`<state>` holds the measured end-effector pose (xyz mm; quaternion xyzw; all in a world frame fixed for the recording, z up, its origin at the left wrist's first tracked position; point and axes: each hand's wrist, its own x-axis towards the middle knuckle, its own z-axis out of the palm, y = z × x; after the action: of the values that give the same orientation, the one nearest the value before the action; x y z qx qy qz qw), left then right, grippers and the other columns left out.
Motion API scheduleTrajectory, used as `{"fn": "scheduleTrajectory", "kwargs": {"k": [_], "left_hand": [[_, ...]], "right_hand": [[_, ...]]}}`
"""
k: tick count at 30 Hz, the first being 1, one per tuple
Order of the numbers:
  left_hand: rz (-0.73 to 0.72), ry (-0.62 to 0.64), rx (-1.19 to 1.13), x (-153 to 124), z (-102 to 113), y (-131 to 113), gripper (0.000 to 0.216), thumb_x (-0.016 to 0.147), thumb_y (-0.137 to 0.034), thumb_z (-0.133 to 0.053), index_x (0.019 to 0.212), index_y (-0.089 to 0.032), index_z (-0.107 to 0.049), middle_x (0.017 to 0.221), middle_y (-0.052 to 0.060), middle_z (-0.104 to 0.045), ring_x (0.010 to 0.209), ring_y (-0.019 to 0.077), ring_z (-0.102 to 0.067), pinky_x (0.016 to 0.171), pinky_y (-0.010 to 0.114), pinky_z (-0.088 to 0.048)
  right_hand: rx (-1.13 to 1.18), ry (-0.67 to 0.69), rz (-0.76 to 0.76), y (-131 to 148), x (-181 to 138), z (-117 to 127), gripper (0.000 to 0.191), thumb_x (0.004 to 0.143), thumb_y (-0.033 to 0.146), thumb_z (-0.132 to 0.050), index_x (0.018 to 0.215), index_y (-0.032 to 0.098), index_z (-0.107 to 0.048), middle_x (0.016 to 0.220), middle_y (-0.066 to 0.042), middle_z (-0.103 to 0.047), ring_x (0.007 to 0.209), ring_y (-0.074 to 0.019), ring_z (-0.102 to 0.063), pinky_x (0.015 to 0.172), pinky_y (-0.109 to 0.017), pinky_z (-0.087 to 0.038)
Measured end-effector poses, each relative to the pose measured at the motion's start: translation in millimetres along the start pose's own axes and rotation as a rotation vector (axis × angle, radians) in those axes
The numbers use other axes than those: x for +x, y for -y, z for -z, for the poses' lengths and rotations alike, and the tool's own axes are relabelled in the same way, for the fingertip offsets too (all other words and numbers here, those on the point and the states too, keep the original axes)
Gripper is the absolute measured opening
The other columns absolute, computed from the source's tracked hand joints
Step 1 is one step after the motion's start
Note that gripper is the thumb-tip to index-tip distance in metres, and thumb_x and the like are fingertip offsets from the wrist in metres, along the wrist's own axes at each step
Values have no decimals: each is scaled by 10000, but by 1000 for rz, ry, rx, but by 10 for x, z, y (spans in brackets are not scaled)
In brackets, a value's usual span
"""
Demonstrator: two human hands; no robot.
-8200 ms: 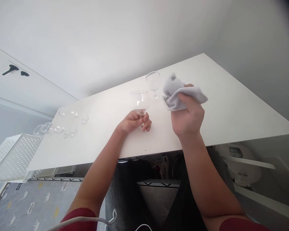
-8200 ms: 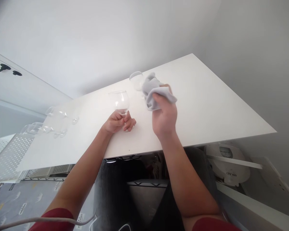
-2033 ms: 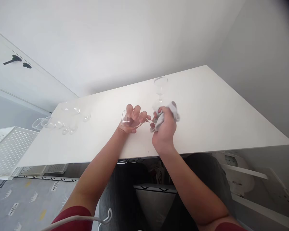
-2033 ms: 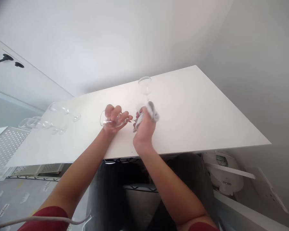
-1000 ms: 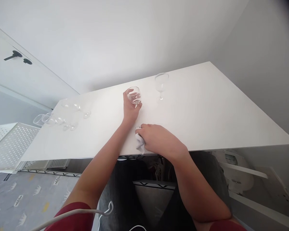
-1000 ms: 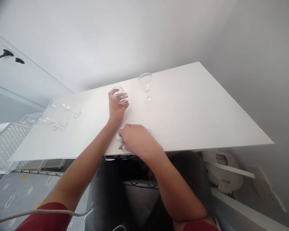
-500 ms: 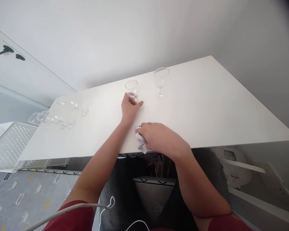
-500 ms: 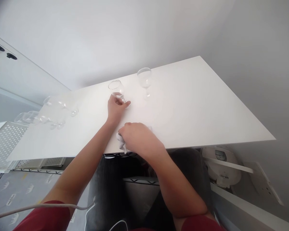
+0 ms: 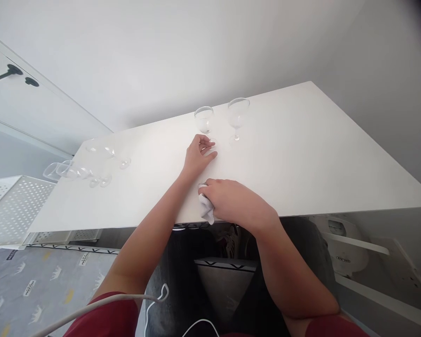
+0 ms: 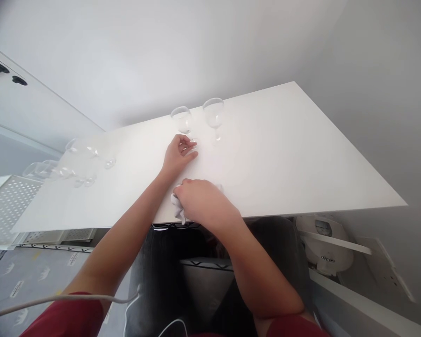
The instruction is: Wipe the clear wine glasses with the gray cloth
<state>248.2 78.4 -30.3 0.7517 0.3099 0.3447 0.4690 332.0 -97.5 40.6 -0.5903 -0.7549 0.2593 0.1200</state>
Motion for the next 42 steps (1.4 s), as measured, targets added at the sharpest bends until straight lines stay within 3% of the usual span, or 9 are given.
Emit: {"fn": "scheduleTrajectory", "kwargs": {"k": [8,13,16,21,24,27,31,38,42], "left_hand": [[7,-253,72,41,35,32,108,947,-260,-635,881,-229,-556,869,3,-580,795,128,-563,742,275,-495],[177,-569,-56,-44,183,80,186,957,-320,-621,831,-222,-526,790,-25,-521,676,107,-492,661,254,-446],[263,-686,-188,-212,432,127,211,962,-380,-603,859,-227,-499,740,-50,-479,631,90,-501,648,232,-451],[204,-947,-486,-544,1169,241,202,934,-316,-624,911,-235,-441,728,-73,-441,575,53,-486,581,174,-432],[203,-963,-817,-643,1569,296,196,991,-345,-540,958,-243,-376,759,-67,-459,580,39,-527,597,160,-483],[153,-1059,-1003,-615,1770,338,168,1050,-389,-453,1057,-257,-348,853,-36,-537,648,38,-614,635,156,-554],[131,-1077,-1002,-492,1866,382,287,1073,-449,-409,1299,-286,-339,1068,51,-628,892,91,-750,747,209,-637],[-9,-875,-1012,-395,2007,336,449,1068,-516,-426,1450,-295,-345,1404,114,-614,1202,91,-712,895,205,-622],[-38,-865,-919,-344,1886,233,347,1078,-520,-398,1328,-289,-469,1422,93,-617,1251,62,-675,917,169,-600]], "right_hand": [[5,7,12,-23,-20,6,121,836,72,-598,840,189,-626,891,-36,-614,729,-150,-535,623,-281,-318],[128,-108,160,19,-70,107,385,761,-17,-532,1039,214,-665,1064,-63,-590,1010,-203,-554,764,-280,-420],[203,-227,150,62,-110,155,457,762,17,-545,1133,248,-677,1170,-79,-547,1146,-237,-512,885,-311,-454],[366,-269,-38,68,-132,166,470,791,67,-537,1188,272,-683,1109,-53,-631,978,-204,-595,788,-285,-450],[432,-332,-140,21,-143,163,612,787,88,-547,1362,298,-561,975,-27,-664,849,-193,-606,685,-270,-421],[476,-330,-211,-23,-165,172,495,893,172,-480,1375,284,-465,776,17,-591,652,-170,-526,573,-264,-351],[448,-295,-169,-31,-186,191,190,1015,280,-363,1014,252,-551,760,11,-564,660,-158,-486,587,-275,-341],[377,-331,-121,-31,-179,178,355,1049,398,-408,803,207,-580,1098,-68,-591,1010,-202,-564,836,-318,-450],[416,-352,-106,-15,-178,218,410,1054,413,-402,702,211,-457,803,-27,-555,768,-162,-510,669,-295,-388]]}}
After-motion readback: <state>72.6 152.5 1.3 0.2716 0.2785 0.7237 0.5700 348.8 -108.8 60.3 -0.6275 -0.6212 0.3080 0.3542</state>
